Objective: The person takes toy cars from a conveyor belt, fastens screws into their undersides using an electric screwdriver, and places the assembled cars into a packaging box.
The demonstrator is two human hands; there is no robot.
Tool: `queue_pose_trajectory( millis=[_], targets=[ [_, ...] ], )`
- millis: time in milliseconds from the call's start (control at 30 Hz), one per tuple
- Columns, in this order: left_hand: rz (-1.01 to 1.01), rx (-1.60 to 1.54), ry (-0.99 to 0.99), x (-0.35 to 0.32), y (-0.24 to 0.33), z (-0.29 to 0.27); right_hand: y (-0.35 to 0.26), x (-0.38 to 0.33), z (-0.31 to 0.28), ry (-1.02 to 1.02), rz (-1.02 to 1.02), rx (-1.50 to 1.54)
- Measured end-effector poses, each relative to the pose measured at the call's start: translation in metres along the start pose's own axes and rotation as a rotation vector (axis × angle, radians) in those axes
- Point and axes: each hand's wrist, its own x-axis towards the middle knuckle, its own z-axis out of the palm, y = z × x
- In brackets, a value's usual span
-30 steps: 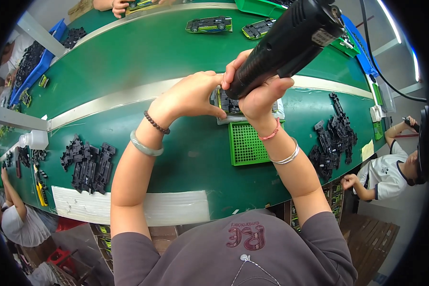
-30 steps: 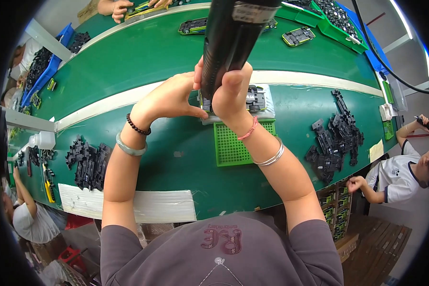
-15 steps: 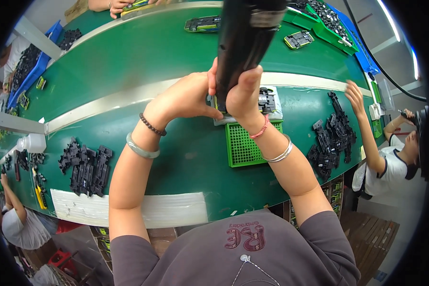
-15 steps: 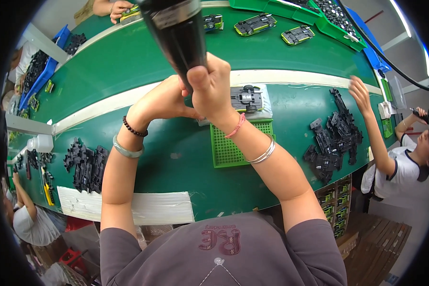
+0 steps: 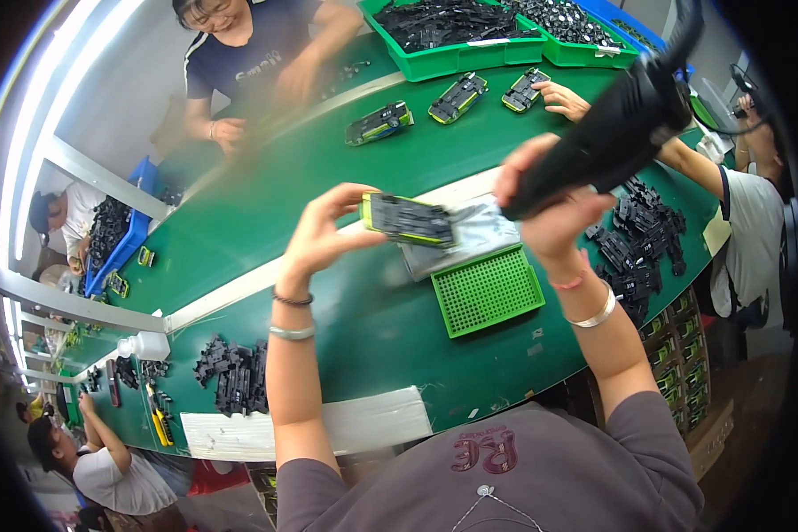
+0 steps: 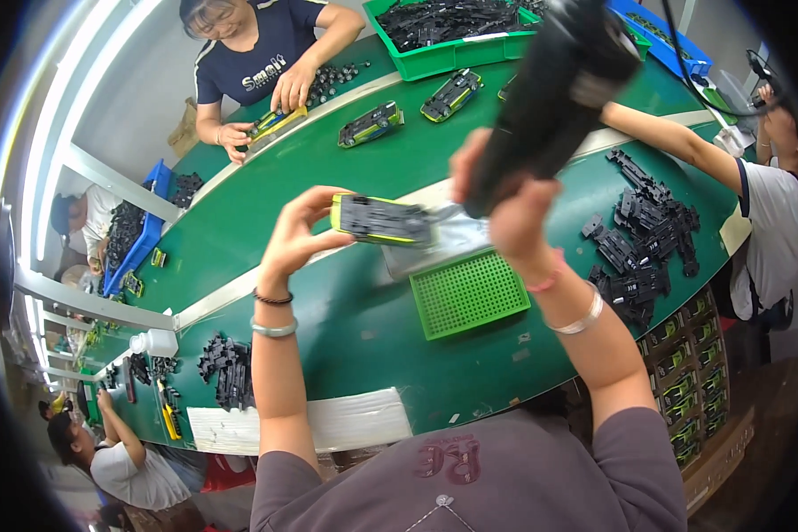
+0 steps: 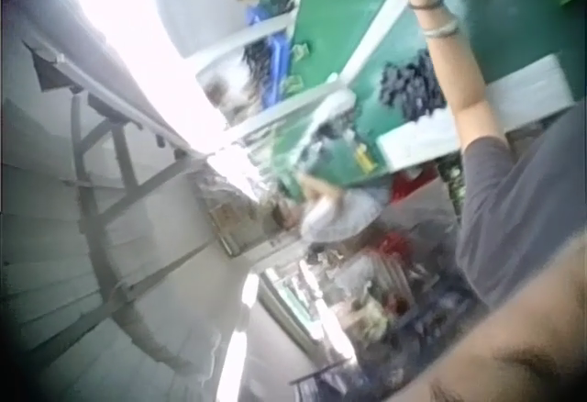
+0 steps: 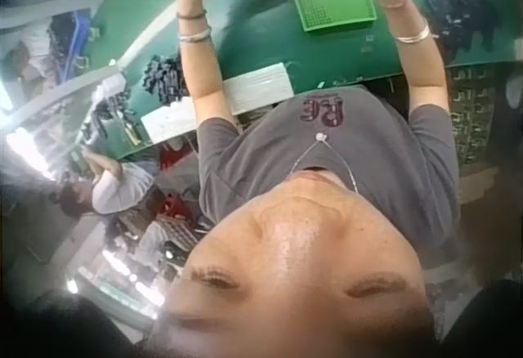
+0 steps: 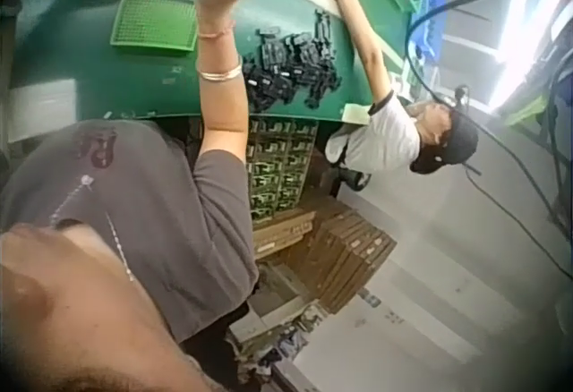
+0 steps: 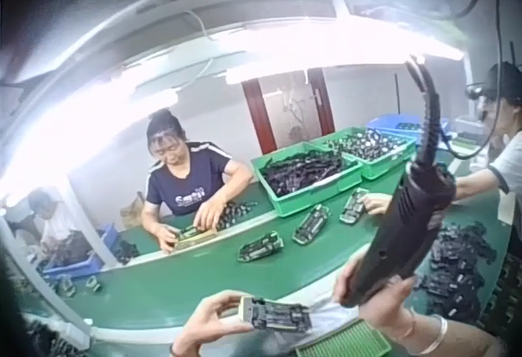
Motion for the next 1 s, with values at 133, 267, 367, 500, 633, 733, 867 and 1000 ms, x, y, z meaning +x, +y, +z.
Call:
queue_pose_trajectory(
  millis=[133, 267, 367, 500, 633, 733, 867, 1000],
  targets=[
    [0.051, -0.250, 0.271, -0.024, 0.005, -0.067, 0.012, -0.039, -0.067, 0.152, 0.048, -0.008],
    [-0.168, 0.121, 0.329, -0.036, -0.012, -0.134, 0.032, -0.072, -0.097, 0.197, 0.122, -0.053],
    [-0.342, 0.867, 0.121, -0.025, -0.034, -0.143, 0.031, -0.068, -0.094, 0.222, 0.118, -0.057],
    [-0.376, 1.073, -0.101, 0.003, -0.067, -0.111, 0.030, -0.067, -0.097, 0.192, 0.128, -0.044],
    [-0.014, 0.858, 0.074, 0.046, -0.058, -0.074, 0.028, -0.067, -0.094, 0.188, 0.122, -0.067],
    [0.021, 0.861, -0.013, 0.087, -0.041, -0.043, 0.026, -0.068, -0.093, 0.177, 0.138, -0.081],
    [0.023, 0.898, -0.164, 0.127, -0.058, 0.009, 0.023, -0.071, -0.091, 0.174, 0.184, -0.138],
    [0.120, 0.845, -0.095, 0.130, -0.062, 0.039, 0.020, -0.073, -0.095, 0.182, 0.248, -0.133]
  ],
)
